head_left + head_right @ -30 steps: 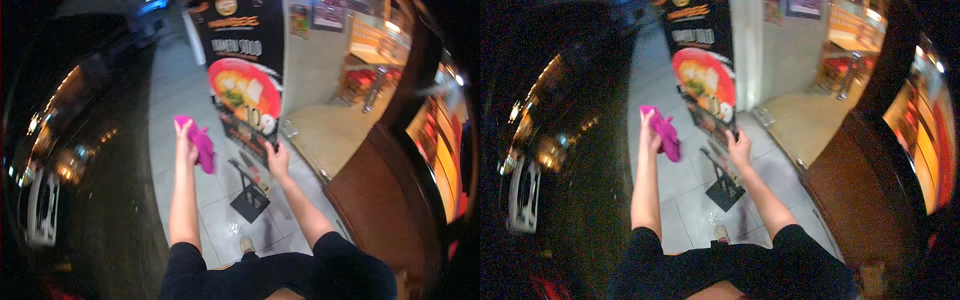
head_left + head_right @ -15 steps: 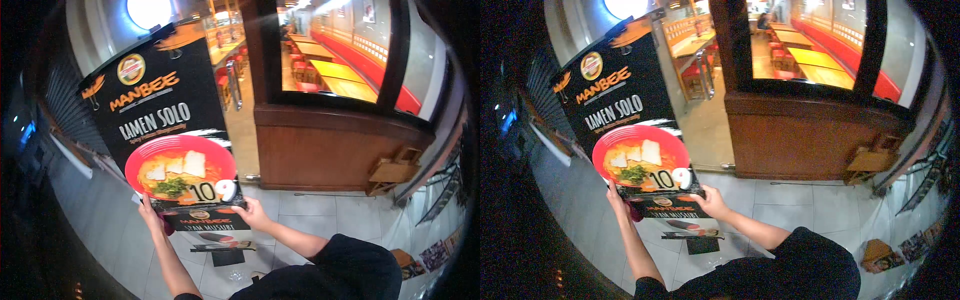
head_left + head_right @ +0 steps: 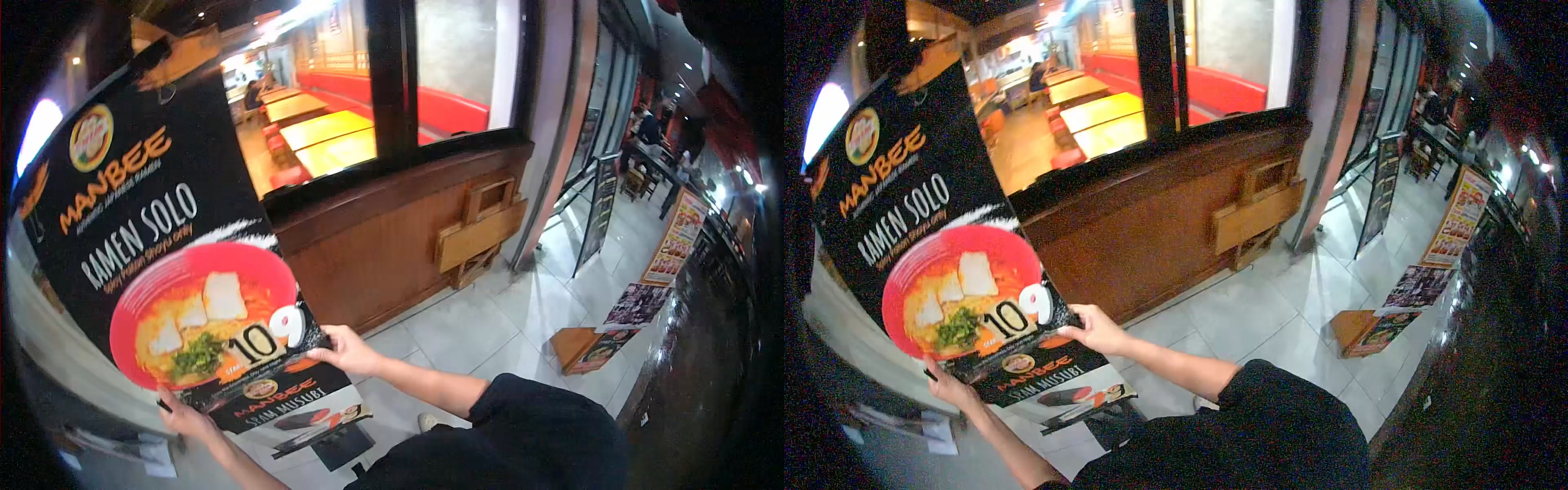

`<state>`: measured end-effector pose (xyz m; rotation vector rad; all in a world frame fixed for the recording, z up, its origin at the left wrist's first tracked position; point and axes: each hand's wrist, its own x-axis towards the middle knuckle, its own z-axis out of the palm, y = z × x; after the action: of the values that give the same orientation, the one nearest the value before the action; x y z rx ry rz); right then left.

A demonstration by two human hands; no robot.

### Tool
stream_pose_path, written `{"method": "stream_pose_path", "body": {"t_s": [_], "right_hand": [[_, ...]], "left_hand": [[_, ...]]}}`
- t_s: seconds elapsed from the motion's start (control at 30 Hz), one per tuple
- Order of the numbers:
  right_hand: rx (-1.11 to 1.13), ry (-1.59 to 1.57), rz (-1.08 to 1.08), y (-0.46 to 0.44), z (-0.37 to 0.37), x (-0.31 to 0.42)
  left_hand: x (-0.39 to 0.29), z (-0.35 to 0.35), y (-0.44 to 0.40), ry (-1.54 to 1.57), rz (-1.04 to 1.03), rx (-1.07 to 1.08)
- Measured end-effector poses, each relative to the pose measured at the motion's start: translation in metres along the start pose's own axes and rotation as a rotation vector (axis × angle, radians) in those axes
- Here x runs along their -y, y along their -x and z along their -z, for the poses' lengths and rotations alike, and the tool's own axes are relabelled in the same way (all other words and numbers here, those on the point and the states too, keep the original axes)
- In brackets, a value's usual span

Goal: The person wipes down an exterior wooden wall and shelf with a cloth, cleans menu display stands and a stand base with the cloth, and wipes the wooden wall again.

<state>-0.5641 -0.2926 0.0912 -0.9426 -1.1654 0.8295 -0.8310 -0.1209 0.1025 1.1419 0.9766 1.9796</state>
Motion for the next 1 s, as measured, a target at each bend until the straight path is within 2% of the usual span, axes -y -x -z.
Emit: {"method": "stream_pose_path", "body": {"t_s": [0.03, 0.1, 0.13, 0.17, 0.2, 0.3, 0.33, 0.4, 0.43, 0.47, 0.53, 0.57, 0.6, 0.63, 0.7, 0.73, 0.83, 0.9, 0.97, 1.0], "right_hand": [[0.013, 0.016, 0.004, -0.001, -0.007, -0.005], [0.024, 0.026, -0.049, -0.005, -0.023, -0.013], [0.025, 0.015, -0.027, -0.008, 0.014, 0.029], [0.022, 0.06, -0.014, -0.01, 0.015, 0.031], [0.022, 0.105, -0.003, -0.01, 0.017, 0.035], [-0.023, 0.088, -0.01, -0.01, 0.025, 0.032], [-0.011, 0.176, 0.012, -0.009, 0.022, 0.041], [-0.059, 0.323, 0.028, -0.005, 0.018, 0.063], [-0.061, 0.289, 0.023, -0.004, 0.018, 0.055], [-0.1, 0.316, -0.016, -0.002, 0.018, 0.048], [-0.166, 0.327, -0.008, 0.0, 0.01, 0.047], [-0.193, 0.259, -0.041, 0.0, 0.009, 0.044], [-0.186, 0.17, -0.084, -0.002, 0.025, 0.037], [-0.186, -0.084, -0.069, -0.003, 0.026, 0.034], [-0.205, -0.245, -0.102, -0.002, 0.032, 0.031], [-0.223, -0.292, -0.111, 0.001, 0.031, 0.036], [-0.274, -0.225, -0.109, 0.005, 0.045, 0.039], [-0.303, -0.221, -0.09, 0.008, 0.031, 0.045], [-0.358, -0.251, -0.085, 0.012, 0.028, 0.05], [-0.419, -0.104, -0.037, 0.011, 0.024, 0.05]], "left_hand": [[0.027, 0.014, -0.009, 0.031, -0.015, -0.012], [0.028, 0.02, -0.002, -0.005, -0.012, -0.066], [-0.034, -0.024, 0.019, -0.056, 0.021, -0.081], [-0.048, -0.029, 0.025, -0.069, 0.093, -0.108], [-0.058, -0.034, 0.03, -0.084, 0.165, -0.137], [-0.063, -0.038, 0.043, -0.096, 0.044, -0.13], [-0.048, -0.033, 0.038, -0.147, 0.095, -0.141], [-0.031, -0.032, 0.032, -0.177, -0.205, -0.078], [-0.054, -0.032, 0.041, -0.281, -0.081, 0.006], [-0.028, -0.02, 0.029, -0.312, -0.018, 0.046], [-0.031, -0.019, 0.03, -0.253, -0.086, 0.129], [-0.032, -0.02, 0.027, -0.172, -0.173, 0.147], [-0.027, -0.026, 0.026, -0.199, -0.105, 0.181], [-0.021, -0.029, 0.022, -0.21, -0.033, 0.218], [-0.043, -0.039, 0.022, -0.328, 0.019, 0.291], [-0.039, -0.042, 0.019, -0.34, -0.046, 0.338], [-0.04, -0.061, 0.015, -0.352, -0.121, 0.488], [-0.054, -0.061, 0.01, -0.221, -0.017, 0.592], [-0.059, -0.067, 0.006, -0.237, 0.019, 0.641], [-0.058, -0.069, 0.006, -0.197, 0.039, 0.656]]}}
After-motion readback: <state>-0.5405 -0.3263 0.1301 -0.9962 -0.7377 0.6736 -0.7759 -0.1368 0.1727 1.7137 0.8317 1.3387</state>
